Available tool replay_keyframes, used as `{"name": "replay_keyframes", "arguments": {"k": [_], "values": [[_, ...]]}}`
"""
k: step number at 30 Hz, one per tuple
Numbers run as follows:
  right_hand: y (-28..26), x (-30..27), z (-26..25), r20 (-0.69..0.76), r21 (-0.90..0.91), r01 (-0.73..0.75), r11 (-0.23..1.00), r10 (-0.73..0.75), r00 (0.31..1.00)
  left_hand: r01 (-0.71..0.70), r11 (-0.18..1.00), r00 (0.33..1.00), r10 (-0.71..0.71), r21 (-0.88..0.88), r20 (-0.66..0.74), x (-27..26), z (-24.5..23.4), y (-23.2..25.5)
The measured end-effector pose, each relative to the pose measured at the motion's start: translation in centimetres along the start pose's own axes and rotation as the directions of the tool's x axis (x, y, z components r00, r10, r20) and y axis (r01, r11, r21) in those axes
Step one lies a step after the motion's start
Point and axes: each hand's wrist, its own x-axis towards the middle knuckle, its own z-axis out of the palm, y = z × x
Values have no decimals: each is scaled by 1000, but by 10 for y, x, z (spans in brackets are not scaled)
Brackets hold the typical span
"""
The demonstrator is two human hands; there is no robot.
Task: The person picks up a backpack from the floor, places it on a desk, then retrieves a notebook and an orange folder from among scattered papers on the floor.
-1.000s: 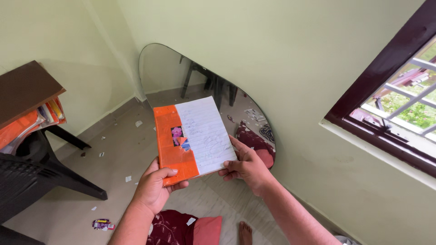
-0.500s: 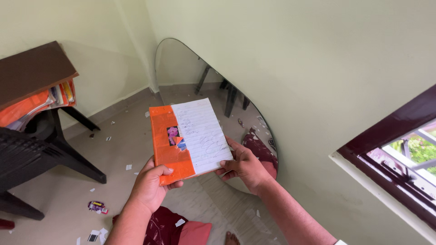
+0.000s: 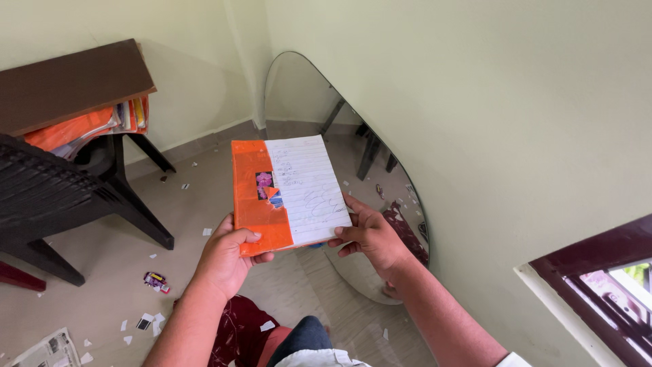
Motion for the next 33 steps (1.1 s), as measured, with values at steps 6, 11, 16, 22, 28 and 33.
{"name": "replay_keyframes", "arguments": {"k": [6,11,16,22,28,33], "values": [[-11,39,-1,42,-36,-6,999,7,999,-37,999,999,37,-25,-8,28,-7,10],[-25,88,-1,49,-60,-15,998,18,999,-61,998,998,61,-27,-26,65,-18,27],[-47,145,6,101,-40,21,999,-17,995,-100,993,995,98,-69,-20,110,-31,54],[-75,204,22,132,-31,1,1000,3,991,-100,991,993,94,-88,-75,151,-50,90],[-92,259,45,156,-25,12,1000,-8,988,-130,984,988,118,-122,-102,186,-78,122],[-104,297,67,194,18,20,1000,-23,981,-142,981,986,128,-132,-111,209,-102,148]]}}
